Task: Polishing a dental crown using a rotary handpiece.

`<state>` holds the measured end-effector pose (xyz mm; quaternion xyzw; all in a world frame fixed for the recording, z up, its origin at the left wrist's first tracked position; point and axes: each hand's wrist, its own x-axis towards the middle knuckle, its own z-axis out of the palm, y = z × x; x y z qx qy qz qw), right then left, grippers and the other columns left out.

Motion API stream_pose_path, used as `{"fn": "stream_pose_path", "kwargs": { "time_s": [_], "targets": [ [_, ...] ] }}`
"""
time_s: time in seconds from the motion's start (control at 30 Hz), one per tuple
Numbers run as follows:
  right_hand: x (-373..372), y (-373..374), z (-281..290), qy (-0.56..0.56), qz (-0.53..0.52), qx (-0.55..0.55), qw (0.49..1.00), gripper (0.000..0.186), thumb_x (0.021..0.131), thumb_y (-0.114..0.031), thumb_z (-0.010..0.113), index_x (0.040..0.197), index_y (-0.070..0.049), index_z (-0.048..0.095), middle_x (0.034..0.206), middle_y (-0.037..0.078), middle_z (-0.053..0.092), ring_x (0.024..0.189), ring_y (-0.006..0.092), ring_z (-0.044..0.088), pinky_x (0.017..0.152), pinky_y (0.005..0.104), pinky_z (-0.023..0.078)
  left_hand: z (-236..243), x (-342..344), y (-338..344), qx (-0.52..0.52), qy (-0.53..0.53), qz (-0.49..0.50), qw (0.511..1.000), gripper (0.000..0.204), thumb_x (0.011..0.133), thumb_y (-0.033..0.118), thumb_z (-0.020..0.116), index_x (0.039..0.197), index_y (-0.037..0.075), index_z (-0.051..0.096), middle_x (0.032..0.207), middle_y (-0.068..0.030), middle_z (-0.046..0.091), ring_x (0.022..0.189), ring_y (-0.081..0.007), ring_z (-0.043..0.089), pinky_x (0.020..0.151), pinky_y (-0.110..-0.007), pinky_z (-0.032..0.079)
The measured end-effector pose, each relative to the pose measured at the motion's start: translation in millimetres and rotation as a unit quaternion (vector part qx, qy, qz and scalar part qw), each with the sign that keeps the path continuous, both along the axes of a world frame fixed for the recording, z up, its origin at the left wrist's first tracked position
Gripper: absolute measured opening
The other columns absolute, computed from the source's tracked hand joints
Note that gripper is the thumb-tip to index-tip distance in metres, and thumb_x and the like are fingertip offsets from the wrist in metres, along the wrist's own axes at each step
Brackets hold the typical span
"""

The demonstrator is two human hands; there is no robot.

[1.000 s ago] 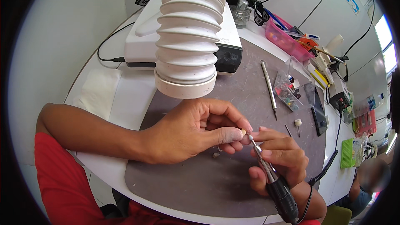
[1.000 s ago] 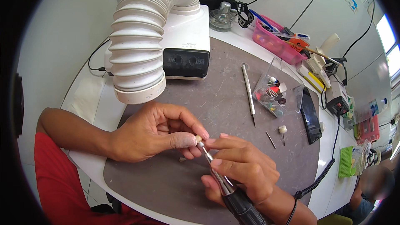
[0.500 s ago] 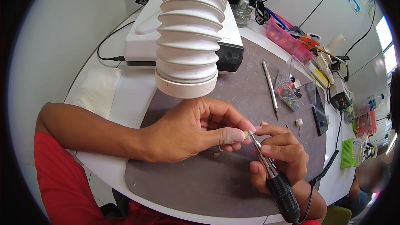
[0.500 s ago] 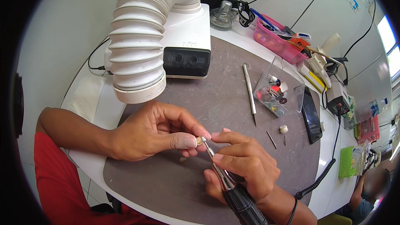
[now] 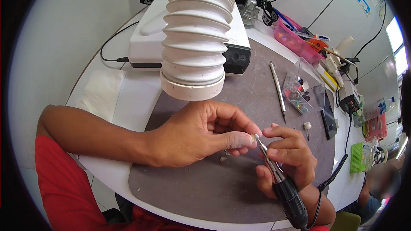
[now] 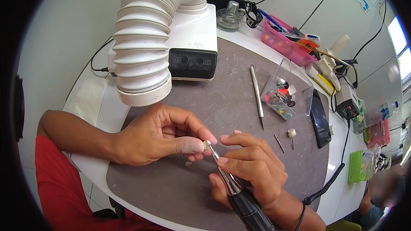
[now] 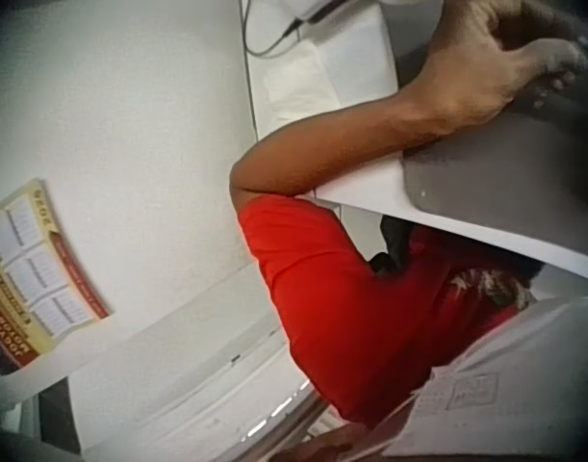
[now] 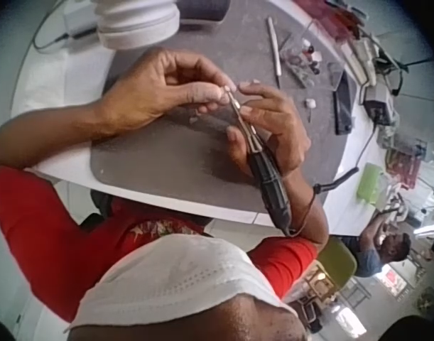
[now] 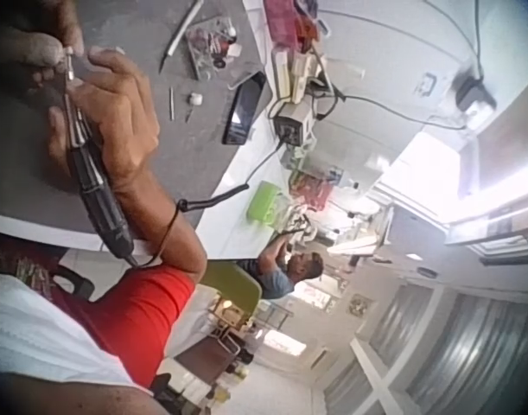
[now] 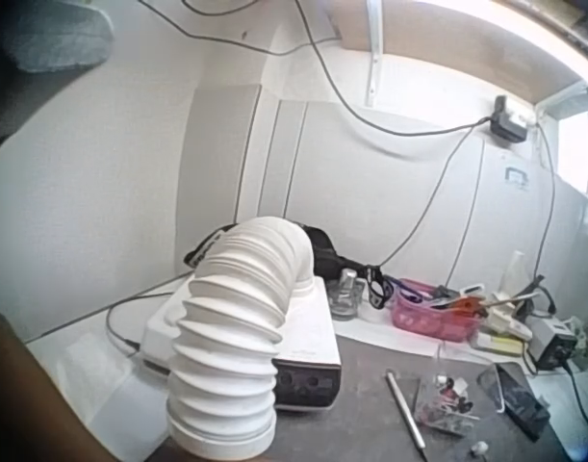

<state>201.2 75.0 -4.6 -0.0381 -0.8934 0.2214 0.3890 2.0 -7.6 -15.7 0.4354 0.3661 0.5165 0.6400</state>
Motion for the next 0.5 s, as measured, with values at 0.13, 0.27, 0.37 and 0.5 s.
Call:
{"fn": "stream_pose_path", "kwargs": {
  "time_s": [0.13, 0.27, 0.37, 0.5],
  "targets": [
    [0.4, -1.6, 1.9, -0.005, 0.016, 0.009, 1.000, 0.030, 0.065, -0.007, 0.077, 0.088, -0.002, 0.058, 0.074, 0.011, 0.064, 0.085, 0.0328, 0.066, 0.077, 0.0425, 0.054, -1.7, 0.9, 0.5, 0.007, -0.009, -0.002, 1.000, 0.019, 0.089, 0.007, 0.061, 0.106, -0.002, 0.061, 0.093, -0.0096, 0.066, 0.081, -0.0093, 0.062, 0.077, -0.023, 0.051],
    [-0.2, -0.3, -0.6, 0.004, 0.000, 0.004, 1.000, 0.030, 0.065, -0.005, 0.077, 0.088, -0.002, 0.058, 0.074, 0.011, 0.064, 0.084, 0.0324, 0.067, 0.074, 0.0409, 0.054, -1.4, 0.4, 0.1, -0.001, -0.011, 0.000, 1.000, 0.019, 0.089, 0.007, 0.061, 0.106, -0.002, 0.060, 0.093, -0.0098, 0.066, 0.081, -0.0096, 0.062, 0.077, -0.024, 0.052],
    [-0.9, -1.3, 0.7, 0.001, 0.005, 0.002, 1.000, 0.030, 0.065, -0.004, 0.077, 0.088, -0.002, 0.058, 0.074, 0.011, 0.063, 0.084, 0.0321, 0.067, 0.074, 0.0398, 0.054, -2.3, 1.2, 0.7, 0.004, -0.010, 0.004, 1.000, 0.018, 0.089, 0.007, 0.061, 0.105, -0.002, 0.060, 0.093, -0.0099, 0.066, 0.082, -0.0099, 0.062, 0.077, -0.024, 0.052],
    [0.5, -0.1, -1.7, 0.008, -0.008, 0.008, 1.000, 0.031, 0.064, -0.004, 0.077, 0.088, -0.002, 0.058, 0.074, 0.011, 0.063, 0.083, 0.0317, 0.067, 0.073, 0.0381, 0.054, -0.9, 0.9, 0.4, 0.000, -0.001, 0.004, 1.000, 0.018, 0.089, 0.007, 0.061, 0.105, -0.002, 0.060, 0.093, -0.0098, 0.066, 0.081, -0.0100, 0.062, 0.076, -0.024, 0.052]
  ]
}}
